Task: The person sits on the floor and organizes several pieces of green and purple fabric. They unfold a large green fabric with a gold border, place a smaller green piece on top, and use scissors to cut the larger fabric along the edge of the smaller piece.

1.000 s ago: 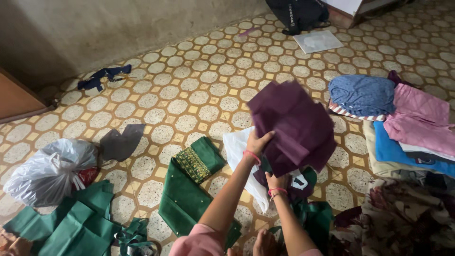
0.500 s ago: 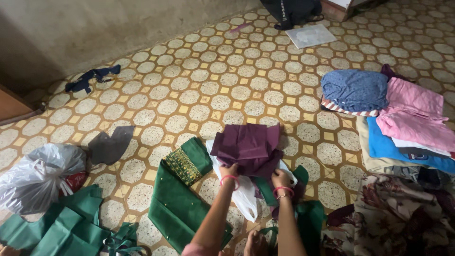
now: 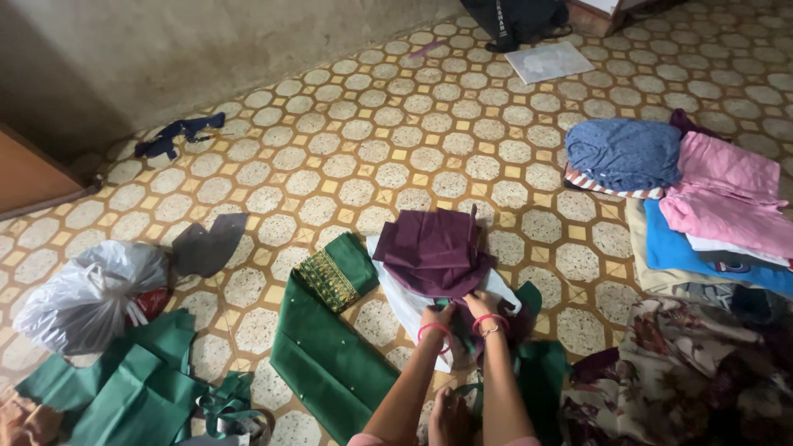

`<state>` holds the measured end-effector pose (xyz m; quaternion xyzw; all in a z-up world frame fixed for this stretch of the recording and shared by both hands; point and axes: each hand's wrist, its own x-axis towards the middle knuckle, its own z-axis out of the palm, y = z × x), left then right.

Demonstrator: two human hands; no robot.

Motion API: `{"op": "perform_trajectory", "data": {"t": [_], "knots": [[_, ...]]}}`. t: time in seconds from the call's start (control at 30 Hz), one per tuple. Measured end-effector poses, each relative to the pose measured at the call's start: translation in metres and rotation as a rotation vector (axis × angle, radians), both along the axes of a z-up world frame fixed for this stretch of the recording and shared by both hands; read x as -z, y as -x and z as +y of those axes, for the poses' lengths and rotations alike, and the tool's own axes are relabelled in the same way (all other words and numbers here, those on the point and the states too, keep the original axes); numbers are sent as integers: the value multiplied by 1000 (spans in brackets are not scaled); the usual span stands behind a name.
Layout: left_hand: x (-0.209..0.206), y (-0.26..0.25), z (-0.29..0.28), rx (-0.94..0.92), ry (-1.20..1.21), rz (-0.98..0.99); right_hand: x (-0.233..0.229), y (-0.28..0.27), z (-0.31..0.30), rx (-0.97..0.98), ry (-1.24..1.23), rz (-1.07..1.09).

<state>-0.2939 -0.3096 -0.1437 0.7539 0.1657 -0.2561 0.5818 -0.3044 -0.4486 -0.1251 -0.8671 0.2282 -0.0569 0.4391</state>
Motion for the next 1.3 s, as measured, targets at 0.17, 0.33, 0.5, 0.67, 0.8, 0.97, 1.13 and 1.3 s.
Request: {"op": "perform_trajectory", "data": {"t": [0.17,0.33,0.5,0.67,0.8,0.97,1.13,1.3], "knots": [[-1,-4,8,-3,-144,-172,-1,-1,-1,74,-27,58],[8,24,13,276,142,-114,7,-22,-21,163,110,28],[16,104,-5,1238,10,-202,-17,-41,-49,-116,381,249],[12,165,-41,1408,196,-204,-58,-68,-76,-191,608,316],[14,153,-27,1332,218,-178,-100,-83,-34,-132,579,82],[27,134,-4,1118,154,-48,-107,-77,89,-422,788,138],[36,106,49,904,132,88,-29,-79,129,-353,615,254],[38,84,87,725,191,94,12,-73,67,-271,764,250]]}}
